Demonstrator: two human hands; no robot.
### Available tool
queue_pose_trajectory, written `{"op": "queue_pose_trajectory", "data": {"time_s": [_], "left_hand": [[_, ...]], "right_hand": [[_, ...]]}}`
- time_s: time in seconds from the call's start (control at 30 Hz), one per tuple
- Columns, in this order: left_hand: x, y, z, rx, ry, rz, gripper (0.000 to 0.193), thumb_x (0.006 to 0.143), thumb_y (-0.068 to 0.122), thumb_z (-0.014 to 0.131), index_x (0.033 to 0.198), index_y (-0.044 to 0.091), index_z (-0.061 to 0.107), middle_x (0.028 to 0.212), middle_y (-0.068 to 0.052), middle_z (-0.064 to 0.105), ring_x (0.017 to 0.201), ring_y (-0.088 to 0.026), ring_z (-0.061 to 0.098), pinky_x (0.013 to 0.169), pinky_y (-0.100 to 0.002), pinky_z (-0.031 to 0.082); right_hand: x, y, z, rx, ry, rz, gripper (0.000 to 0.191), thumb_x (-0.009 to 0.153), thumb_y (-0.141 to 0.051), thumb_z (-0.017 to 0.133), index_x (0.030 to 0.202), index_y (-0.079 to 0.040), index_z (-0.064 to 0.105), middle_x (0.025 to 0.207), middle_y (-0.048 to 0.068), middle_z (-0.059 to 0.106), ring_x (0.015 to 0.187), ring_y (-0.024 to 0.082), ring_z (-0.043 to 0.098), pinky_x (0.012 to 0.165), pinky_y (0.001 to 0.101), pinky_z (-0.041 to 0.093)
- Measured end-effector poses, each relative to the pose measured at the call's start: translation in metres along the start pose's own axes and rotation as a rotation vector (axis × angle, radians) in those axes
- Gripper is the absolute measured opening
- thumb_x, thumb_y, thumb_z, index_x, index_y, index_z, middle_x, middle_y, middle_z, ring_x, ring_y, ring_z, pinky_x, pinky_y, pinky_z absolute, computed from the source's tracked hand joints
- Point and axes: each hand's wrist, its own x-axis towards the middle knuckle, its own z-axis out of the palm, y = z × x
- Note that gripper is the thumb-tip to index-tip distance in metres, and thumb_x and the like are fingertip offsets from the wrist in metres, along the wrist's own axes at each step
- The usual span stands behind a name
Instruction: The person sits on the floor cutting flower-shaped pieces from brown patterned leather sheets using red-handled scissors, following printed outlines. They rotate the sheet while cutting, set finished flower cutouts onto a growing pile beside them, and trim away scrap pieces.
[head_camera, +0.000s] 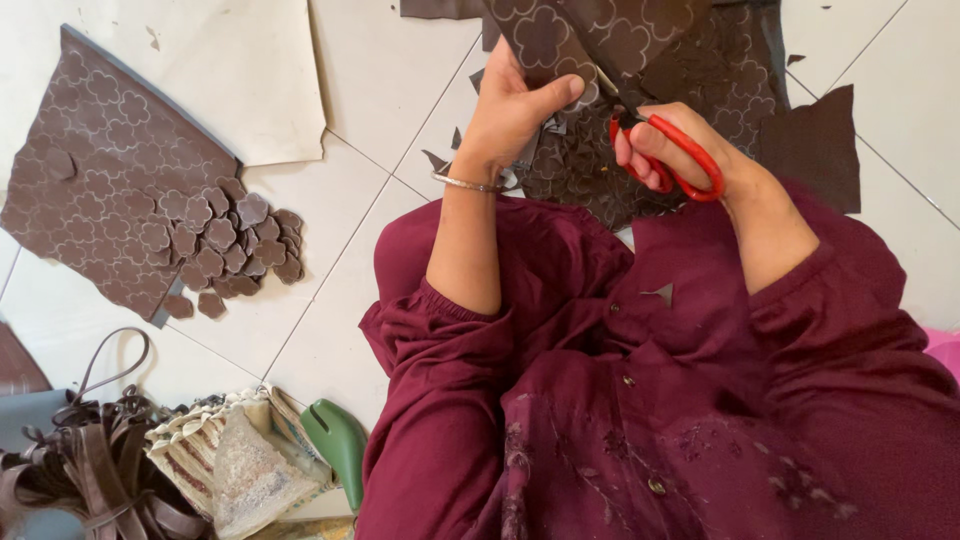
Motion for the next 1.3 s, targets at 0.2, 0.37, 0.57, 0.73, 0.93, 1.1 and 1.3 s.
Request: {"op": "queue_pose_trajectory", "data": {"time_s": [0.2, 0.37, 0.57, 0.73, 0.93, 1.1, 1.3], "left_hand": [[-0.001, -0.006, 0.003, 0.043, -0.005, 0.009, 0.06, 0.092, -0.009, 0.078, 0.142, 0.004, 0.047, 0.126, -0.006, 0.062, 0.113, -0.016, 0.064, 0.099, -0.033, 0.058], [-0.001, -0.008, 0.001, 0.049, -0.02, 0.024, 0.06, 0.093, -0.008, 0.079, 0.143, 0.004, 0.046, 0.127, -0.006, 0.062, 0.114, -0.015, 0.064, 0.1, -0.033, 0.058], [0.001, -0.011, 0.006, 0.03, -0.037, 0.01, 0.066, 0.094, -0.007, 0.078, 0.147, 0.005, 0.041, 0.128, -0.006, 0.062, 0.116, -0.015, 0.063, 0.102, -0.033, 0.057], [0.0, -0.012, 0.008, 0.037, -0.019, -0.038, 0.068, 0.092, -0.005, 0.078, 0.147, 0.005, 0.038, 0.125, -0.006, 0.063, 0.11, -0.015, 0.064, 0.092, -0.032, 0.059], [-0.001, -0.011, 0.008, 0.068, -0.043, -0.009, 0.065, 0.095, -0.003, 0.08, 0.146, 0.005, 0.041, 0.122, -0.006, 0.062, 0.106, -0.015, 0.064, 0.089, -0.032, 0.059], [-0.001, -0.011, 0.011, 0.038, -0.036, -0.048, 0.065, 0.093, -0.001, 0.08, 0.144, 0.006, 0.04, 0.12, -0.004, 0.062, 0.103, -0.013, 0.064, 0.085, -0.031, 0.06], [0.0, -0.012, 0.012, 0.028, -0.06, -0.025, 0.06, 0.095, -0.003, 0.078, 0.142, 0.004, 0.042, 0.119, -0.007, 0.064, 0.105, -0.016, 0.066, 0.09, -0.033, 0.06]], "right_hand": [[-0.001, 0.005, -0.002, -0.039, 0.046, 0.036, 0.068, 0.095, -0.072, 0.056, 0.084, -0.005, 0.06, 0.065, 0.0, 0.055, 0.054, 0.009, 0.053, 0.05, 0.0235, 0.044], [-0.003, 0.005, -0.003, -0.02, 0.049, 0.046, 0.066, 0.096, -0.069, 0.057, 0.084, -0.004, 0.061, 0.065, 0.001, 0.055, 0.054, 0.009, 0.052, 0.049, 0.0239, 0.043], [0.003, 0.003, 0.003, -0.023, 0.037, -0.031, 0.068, 0.097, -0.071, 0.053, 0.09, -0.004, 0.064, 0.065, 0.001, 0.058, 0.057, 0.009, 0.057, 0.052, 0.0232, 0.048], [0.002, 0.006, 0.003, -0.047, 0.083, -0.029, 0.068, 0.098, -0.069, 0.053, 0.085, -0.003, 0.063, 0.062, 0.002, 0.057, 0.052, 0.01, 0.056, 0.048, 0.0243, 0.047], [0.001, 0.01, 0.004, -0.016, 0.128, 0.03, 0.066, 0.1, -0.064, 0.057, 0.082, -0.001, 0.061, 0.063, 0.003, 0.056, 0.052, 0.01, 0.054, 0.047, 0.0247, 0.045], [0.003, 0.009, 0.005, 0.014, 0.071, -0.069, 0.063, 0.099, -0.066, 0.056, 0.088, -0.005, 0.064, 0.064, 0.0, 0.056, 0.054, 0.008, 0.055, 0.048, 0.0227, 0.046], [0.003, 0.011, 0.009, 0.022, 0.121, -0.049, 0.061, 0.1, -0.063, 0.058, 0.086, -0.004, 0.061, 0.064, 0.001, 0.056, 0.052, 0.008, 0.054, 0.048, 0.0228, 0.045]]}}
